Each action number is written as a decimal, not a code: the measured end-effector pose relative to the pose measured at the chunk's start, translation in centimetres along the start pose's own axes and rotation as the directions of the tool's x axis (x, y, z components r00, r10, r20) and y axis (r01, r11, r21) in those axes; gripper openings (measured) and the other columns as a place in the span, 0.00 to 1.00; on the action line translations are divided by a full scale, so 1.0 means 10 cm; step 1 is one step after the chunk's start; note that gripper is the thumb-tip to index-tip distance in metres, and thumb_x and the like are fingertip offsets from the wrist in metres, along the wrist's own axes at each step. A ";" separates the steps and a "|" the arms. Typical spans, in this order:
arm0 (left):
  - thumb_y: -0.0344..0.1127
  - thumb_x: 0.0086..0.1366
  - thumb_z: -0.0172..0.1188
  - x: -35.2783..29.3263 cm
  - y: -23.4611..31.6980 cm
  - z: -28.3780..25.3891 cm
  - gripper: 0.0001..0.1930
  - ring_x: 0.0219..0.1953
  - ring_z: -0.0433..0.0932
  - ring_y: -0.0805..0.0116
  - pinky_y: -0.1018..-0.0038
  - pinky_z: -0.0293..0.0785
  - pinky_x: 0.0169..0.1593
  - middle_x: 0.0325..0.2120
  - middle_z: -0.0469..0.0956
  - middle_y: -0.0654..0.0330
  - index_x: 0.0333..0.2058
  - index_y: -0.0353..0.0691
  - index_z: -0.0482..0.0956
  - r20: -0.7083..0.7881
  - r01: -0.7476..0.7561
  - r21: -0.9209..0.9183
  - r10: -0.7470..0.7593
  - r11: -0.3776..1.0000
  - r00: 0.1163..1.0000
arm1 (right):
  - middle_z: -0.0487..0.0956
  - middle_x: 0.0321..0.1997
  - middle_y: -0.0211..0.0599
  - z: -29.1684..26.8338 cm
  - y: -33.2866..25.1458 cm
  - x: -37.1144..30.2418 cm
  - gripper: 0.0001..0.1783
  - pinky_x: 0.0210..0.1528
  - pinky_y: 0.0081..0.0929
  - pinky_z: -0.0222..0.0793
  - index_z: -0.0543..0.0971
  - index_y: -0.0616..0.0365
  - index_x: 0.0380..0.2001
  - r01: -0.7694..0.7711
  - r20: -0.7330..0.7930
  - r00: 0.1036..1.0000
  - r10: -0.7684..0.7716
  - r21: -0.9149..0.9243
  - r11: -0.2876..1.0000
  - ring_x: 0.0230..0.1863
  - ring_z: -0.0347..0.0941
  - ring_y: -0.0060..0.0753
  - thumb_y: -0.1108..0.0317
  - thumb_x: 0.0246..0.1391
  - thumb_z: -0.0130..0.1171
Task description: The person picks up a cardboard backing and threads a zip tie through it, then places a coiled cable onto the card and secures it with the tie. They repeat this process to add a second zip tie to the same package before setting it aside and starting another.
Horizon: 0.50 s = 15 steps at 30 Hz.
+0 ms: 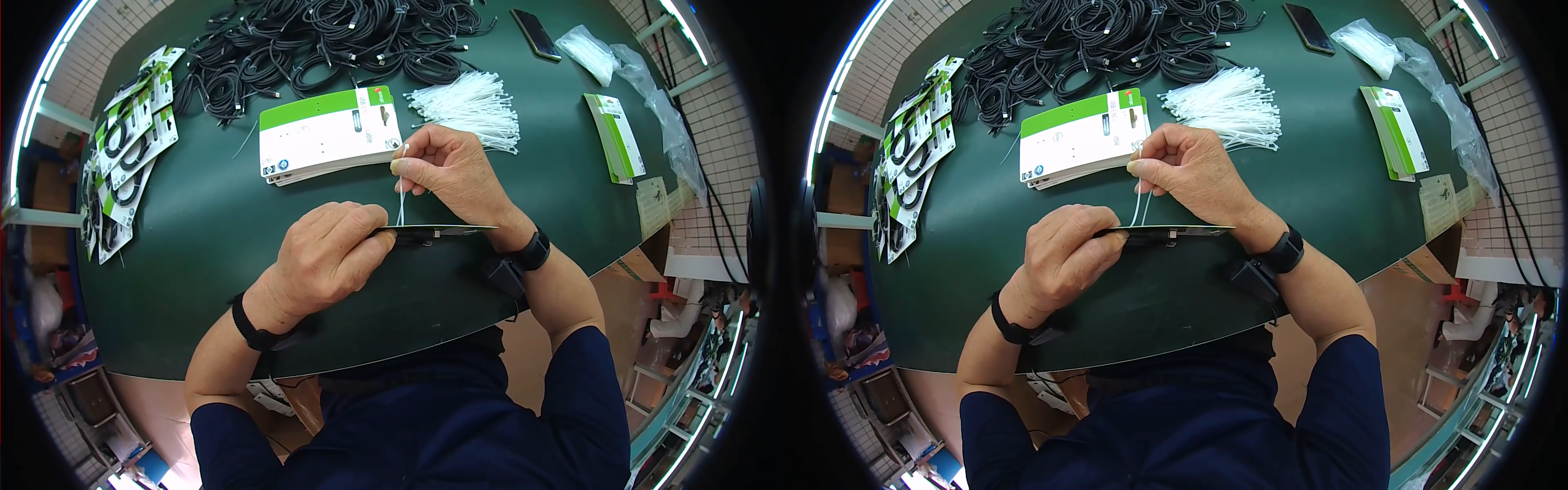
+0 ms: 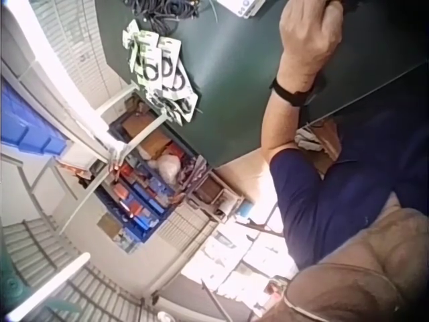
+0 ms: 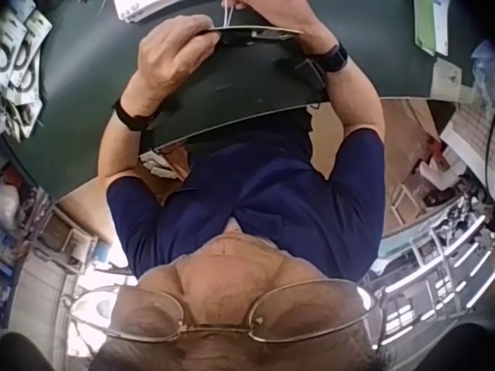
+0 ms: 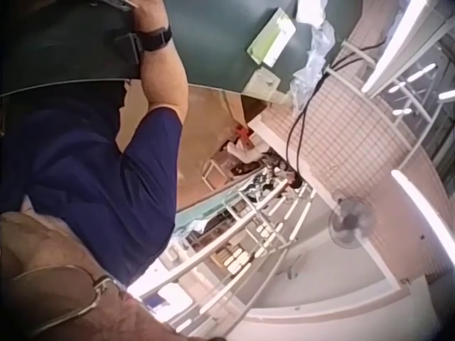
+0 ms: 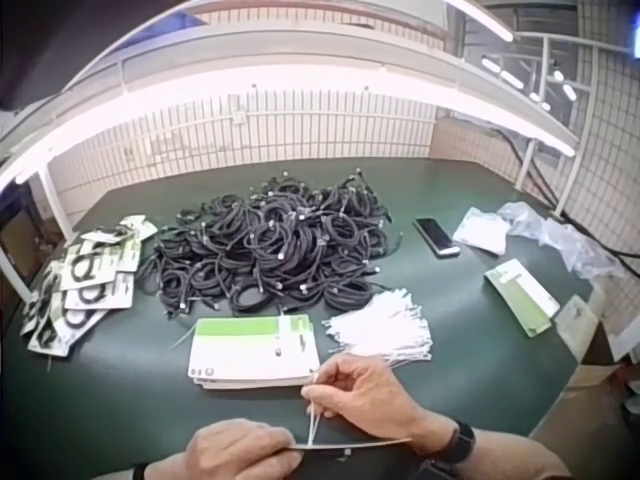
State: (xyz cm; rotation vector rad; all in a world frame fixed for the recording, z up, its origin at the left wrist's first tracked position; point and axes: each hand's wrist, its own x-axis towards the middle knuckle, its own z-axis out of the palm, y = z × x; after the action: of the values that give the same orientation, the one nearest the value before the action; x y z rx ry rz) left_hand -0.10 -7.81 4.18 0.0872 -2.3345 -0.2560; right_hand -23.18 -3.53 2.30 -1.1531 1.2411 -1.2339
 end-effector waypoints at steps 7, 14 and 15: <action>0.24 0.51 0.70 -0.01 0.00 0.00 0.09 0.31 0.82 0.63 0.71 0.79 0.32 0.34 0.78 0.57 0.32 0.35 0.80 -0.004 0.003 -0.004 -0.003 1.000 1.000 | 0.85 0.35 0.34 0.02 -0.01 -0.03 0.04 0.35 0.15 0.80 0.82 0.64 0.39 0.002 0.062 0.998 -0.007 0.079 0.997 0.34 0.84 0.21 0.76 0.65 0.67; 0.24 0.51 0.70 -0.03 -0.01 0.01 0.09 0.31 0.82 0.64 0.71 0.79 0.32 0.34 0.78 0.57 0.31 0.34 0.81 -0.014 -0.020 -0.005 0.020 1.000 1.000 | 0.86 0.36 0.35 0.00 -0.01 -0.01 0.04 0.35 0.15 0.80 0.82 0.64 0.40 0.036 0.018 0.999 -0.036 -0.023 0.999 0.34 0.85 0.21 0.76 0.64 0.68; 0.24 0.51 0.70 -0.03 -0.01 0.02 0.09 0.31 0.82 0.64 0.71 0.79 0.32 0.34 0.78 0.57 0.31 0.34 0.81 -0.013 -0.016 -0.008 0.016 1.000 1.000 | 0.86 0.36 0.35 0.01 0.00 -0.01 0.04 0.35 0.15 0.80 0.82 0.64 0.40 0.031 0.019 0.999 -0.031 -0.022 0.999 0.34 0.85 0.21 0.76 0.64 0.68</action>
State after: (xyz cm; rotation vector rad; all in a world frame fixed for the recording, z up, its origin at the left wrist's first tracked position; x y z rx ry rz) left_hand -0.02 -7.83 3.85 0.0666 -2.3202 -0.2559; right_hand -23.12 -3.46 2.33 -1.2017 1.2300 -1.2321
